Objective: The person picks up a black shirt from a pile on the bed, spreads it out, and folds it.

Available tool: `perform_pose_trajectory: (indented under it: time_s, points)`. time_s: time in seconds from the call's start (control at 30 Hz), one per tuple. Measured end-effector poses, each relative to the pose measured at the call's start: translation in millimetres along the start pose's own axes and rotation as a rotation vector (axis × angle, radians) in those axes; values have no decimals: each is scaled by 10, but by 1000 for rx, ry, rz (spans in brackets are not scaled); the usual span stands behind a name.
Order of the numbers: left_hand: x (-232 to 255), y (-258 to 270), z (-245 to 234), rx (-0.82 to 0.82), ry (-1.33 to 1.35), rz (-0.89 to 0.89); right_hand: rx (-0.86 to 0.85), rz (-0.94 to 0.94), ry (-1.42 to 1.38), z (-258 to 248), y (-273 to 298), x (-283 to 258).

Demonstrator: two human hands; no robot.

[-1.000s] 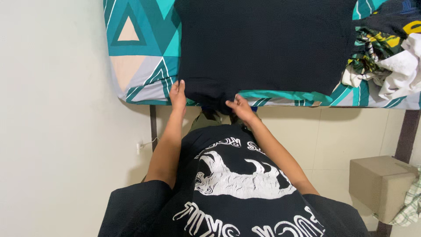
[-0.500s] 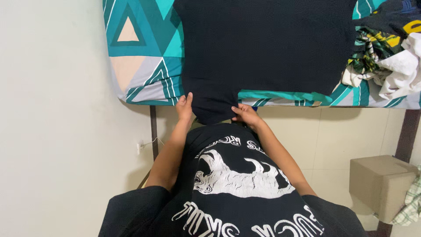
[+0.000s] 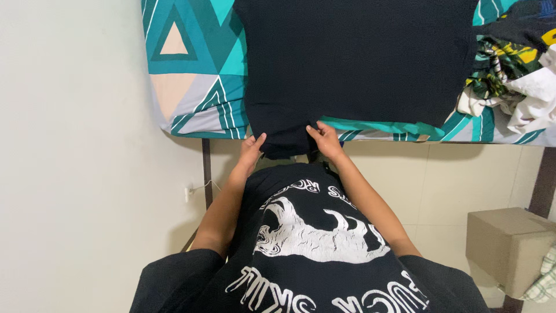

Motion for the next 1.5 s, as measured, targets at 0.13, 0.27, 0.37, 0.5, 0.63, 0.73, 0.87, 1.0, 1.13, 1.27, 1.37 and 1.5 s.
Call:
perform_pose_trajectory:
  time_s: [0.13,0.27,0.37,0.5,0.63,0.73,0.87,1.0,1.13,1.27,1.37,1.5]
  points:
    - [262,106,169,179,-284,50,-117,-19,-440,140,102,-259]
    - [859,545,736,425,-1003,418,-178,163,-665,221,209,-490]
    - [1087,738,1243,-117,-1441,684,-252,126,-804,260,212,-627]
    - [1056,588,1407,-173,-1547,637,-301,88,-831,244,280,-820]
    - [1094,531,1305,-167,-1525,670,-309,124,-692,121,272,-863]
    - [1222,554,1318,-258,-1516,624,-285,169,-500,51,219,-799]
    - [1385,607,1439,-209,-1503,700,-152,175,-319,-24,156,-739]
    - [1520,611,1503,-105,-1263,619,128,126,126,-124,128,-825]
    - [1658,534,1493,-11,-1207,533,464,-80,111,-30,544,-1235]
    - [1715,454,1467,-38,-1143,513,164,-619,364,296,859,-1863]
    - [1793,422,1455,-53,-1142,441,-46,-684,491,478,833,-2106]
    - [1908,501,1513,-104,-1257,599,-117,-455,731,547,734,-1894]
Point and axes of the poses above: each hand's wrist, its own y-axis away from the middle knuckle, its own z-axis out of the palm, x = y × z, the point moved 3 cm from there along -y, towards the middle knuckle, and after that the axes turned 12 degrees about -x, right-handed, at the moved point
